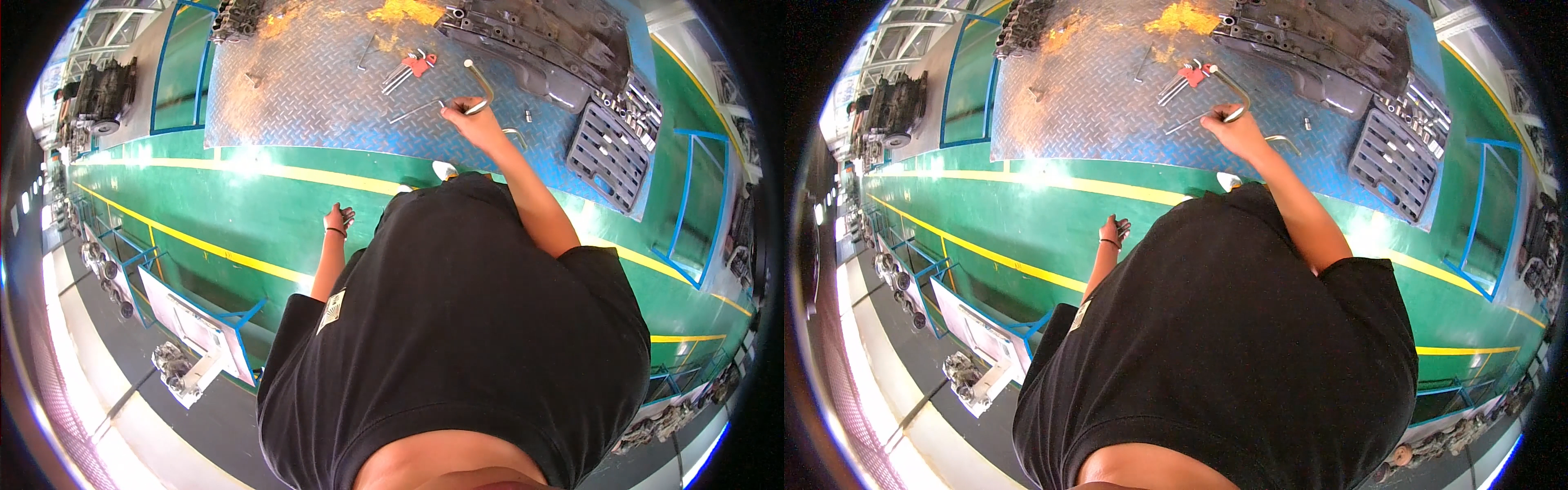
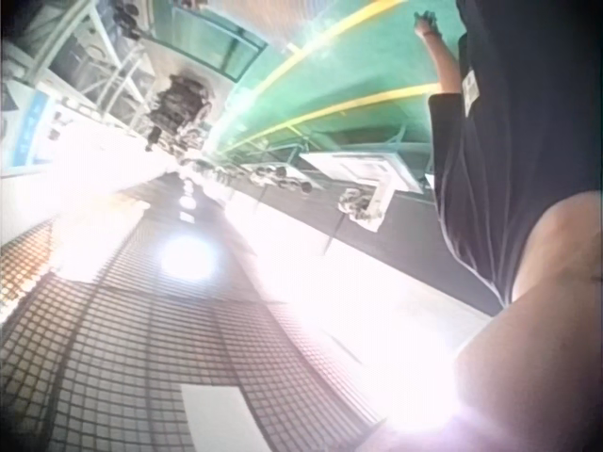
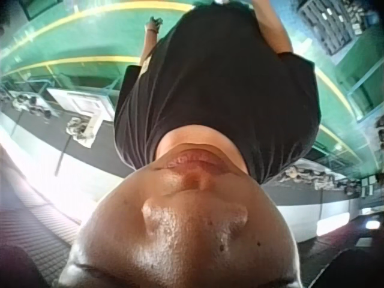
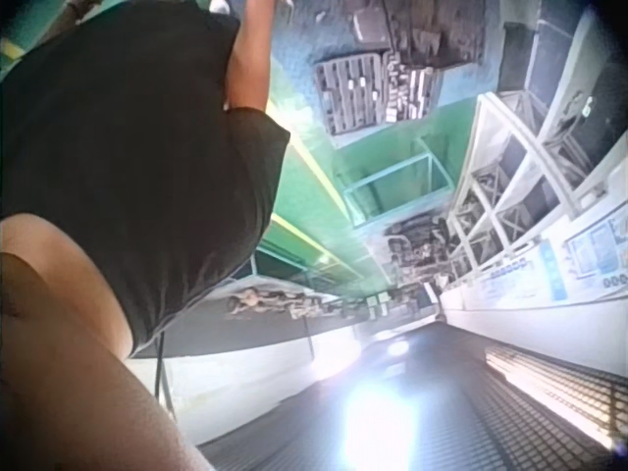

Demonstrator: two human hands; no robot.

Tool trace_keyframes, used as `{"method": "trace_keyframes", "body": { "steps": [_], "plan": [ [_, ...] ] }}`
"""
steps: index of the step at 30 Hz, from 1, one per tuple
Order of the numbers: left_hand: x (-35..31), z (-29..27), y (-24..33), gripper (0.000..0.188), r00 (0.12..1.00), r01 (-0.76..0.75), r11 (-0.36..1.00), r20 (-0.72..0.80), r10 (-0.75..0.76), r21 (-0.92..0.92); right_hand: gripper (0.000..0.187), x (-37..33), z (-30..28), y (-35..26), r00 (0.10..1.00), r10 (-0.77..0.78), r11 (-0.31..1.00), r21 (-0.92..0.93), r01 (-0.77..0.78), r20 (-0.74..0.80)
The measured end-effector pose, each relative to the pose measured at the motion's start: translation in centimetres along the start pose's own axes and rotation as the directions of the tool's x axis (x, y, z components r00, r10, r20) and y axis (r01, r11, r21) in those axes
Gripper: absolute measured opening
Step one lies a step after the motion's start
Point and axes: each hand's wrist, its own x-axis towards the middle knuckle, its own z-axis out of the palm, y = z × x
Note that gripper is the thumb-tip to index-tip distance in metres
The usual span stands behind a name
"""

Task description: Using a speed handle wrench to remove bolts from an engine component.

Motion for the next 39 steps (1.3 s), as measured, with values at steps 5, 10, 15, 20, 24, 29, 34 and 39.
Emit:
{"method": "trace_keyframes", "body": {
  "steps": [5, 10, 15, 20, 24, 29, 34, 39],
  "plan": [
    [-0.2, 0.8, 0.7, 0.035, 1.000, -0.019, 0.999, 0.018, 0.018, 0.043, 0.025, -0.4, -1.0, 0.7, 0.999, -0.033, 0.999, -0.012, 0.033, 0.017],
    [-0.4, 1.0, 0.9, 0.034, 1.000, 0.025, 0.996, 0.005, -0.025, 0.083, 0.024, -0.9, -1.1, 1.8, 0.991, 0.064, 0.974, 0.211, -0.087, 0.115],
    [-0.3, 1.4, 0.9, 0.034, 1.000, 0.016, 0.997, 0.009, -0.017, 0.081, 0.024, -1.7, -2.2, 1.7, 0.994, 0.074, 0.820, 0.572, -0.018, -0.075],
    [-0.1, 1.9, 1.1, 0.034, 1.000, 0.012, 0.995, 0.018, -0.014, 0.100, 0.023, -1.4, -3.6, 1.6, 0.991, 0.069, 0.703, 0.710, 0.033, -0.114],
    [-0.3, 2.9, 1.8, 0.037, 0.999, -0.015, 0.991, 0.047, 0.009, 0.132, 0.024, -1.6, -4.1, 2.0, 0.993, 0.095, 0.703, 0.711, -0.012, -0.077],
    [-0.7, 3.6, 2.5, 0.035, 0.997, -0.036, 0.990, 0.065, 0.027, 0.140, 0.034, -1.8, -3.9, 2.9, 0.992, 0.071, 0.817, 0.576, 0.004, -0.108],
    [-1.0, 4.1, 2.4, 0.032, 0.998, -0.032, 0.990, 0.058, 0.025, 0.136, 0.032, -2.3, -4.9, 1.6, 0.980, 0.098, 0.772, 0.634, 0.036, -0.174],
    [-0.6, 3.8, 1.9, 0.032, 0.997, -0.023, 0.990, 0.072, 0.013, 0.141, 0.033, -3.2, -7.1, 0.0, 0.988, 0.132, 0.636, 0.772, -0.018, -0.085]
  ]
}}
